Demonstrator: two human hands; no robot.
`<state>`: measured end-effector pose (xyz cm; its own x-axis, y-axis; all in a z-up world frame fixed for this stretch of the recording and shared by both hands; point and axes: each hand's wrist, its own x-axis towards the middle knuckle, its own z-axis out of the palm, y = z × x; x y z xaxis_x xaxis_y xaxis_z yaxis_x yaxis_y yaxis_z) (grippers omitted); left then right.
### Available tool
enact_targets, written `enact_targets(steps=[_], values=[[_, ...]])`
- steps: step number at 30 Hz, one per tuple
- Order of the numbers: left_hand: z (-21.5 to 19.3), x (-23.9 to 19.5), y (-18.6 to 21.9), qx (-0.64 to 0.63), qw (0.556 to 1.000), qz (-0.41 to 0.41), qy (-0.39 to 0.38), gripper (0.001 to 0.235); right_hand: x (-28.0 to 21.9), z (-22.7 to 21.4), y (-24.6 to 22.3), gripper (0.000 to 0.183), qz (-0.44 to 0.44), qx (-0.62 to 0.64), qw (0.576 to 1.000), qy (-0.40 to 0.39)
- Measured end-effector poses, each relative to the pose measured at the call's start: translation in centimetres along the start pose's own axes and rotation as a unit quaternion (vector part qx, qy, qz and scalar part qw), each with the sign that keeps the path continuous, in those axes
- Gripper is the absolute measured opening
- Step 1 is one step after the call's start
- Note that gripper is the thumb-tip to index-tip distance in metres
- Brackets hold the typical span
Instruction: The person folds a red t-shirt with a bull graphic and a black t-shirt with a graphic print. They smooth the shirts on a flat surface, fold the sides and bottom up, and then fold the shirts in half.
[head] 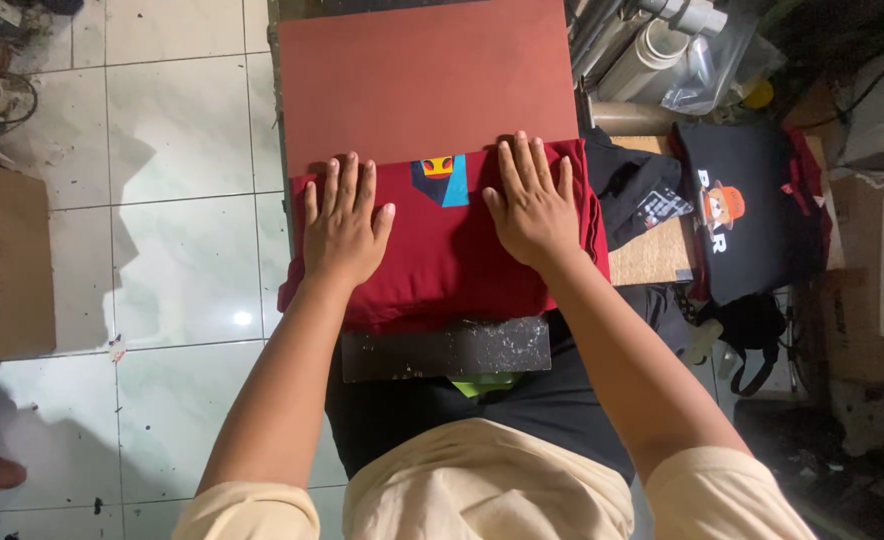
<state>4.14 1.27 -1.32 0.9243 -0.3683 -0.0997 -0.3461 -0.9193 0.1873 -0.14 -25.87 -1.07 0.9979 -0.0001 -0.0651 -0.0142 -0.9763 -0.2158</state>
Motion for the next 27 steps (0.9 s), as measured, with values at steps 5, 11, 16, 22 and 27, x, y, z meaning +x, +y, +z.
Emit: enact_targets(steps=[5, 11, 16, 22, 27], values=[[0.6, 0.2, 0.0, 0.003, 1.0, -0.006, 0.0, 0.066, -0.2, 0.1, -4.6, 0.073, -0.049, 0.001, 0.998, 0.025], [0.6, 0.2, -0.5, -0.008, 1.0, 0.011, 0.019, 0.066, 0.5, 0.6, -6.3, 0.07, -0.077, 0.014, 0.996, -0.037], [-0.4, 0.1, -0.7, -0.011, 1.0, -0.01, -0.013, 0.067, 0.7, 1.2, -0.4, 0.068, -0.071, -0.04, 0.992, 0.095], [0.9, 0.3, 0.3, 0.008, 0.998, -0.056, -0.017, 0.068, -0.7, -1.0, 1.8, 0.07, 0.004, -0.014, 1.0, -0.003], [3.5, -0.8, 6.1, 0.037, 0.972, 0.168, 0.158, 0.062, -0.5, -0.4, 1.6, 0.069, 0.002, -0.004, 1.0, 0.027]])
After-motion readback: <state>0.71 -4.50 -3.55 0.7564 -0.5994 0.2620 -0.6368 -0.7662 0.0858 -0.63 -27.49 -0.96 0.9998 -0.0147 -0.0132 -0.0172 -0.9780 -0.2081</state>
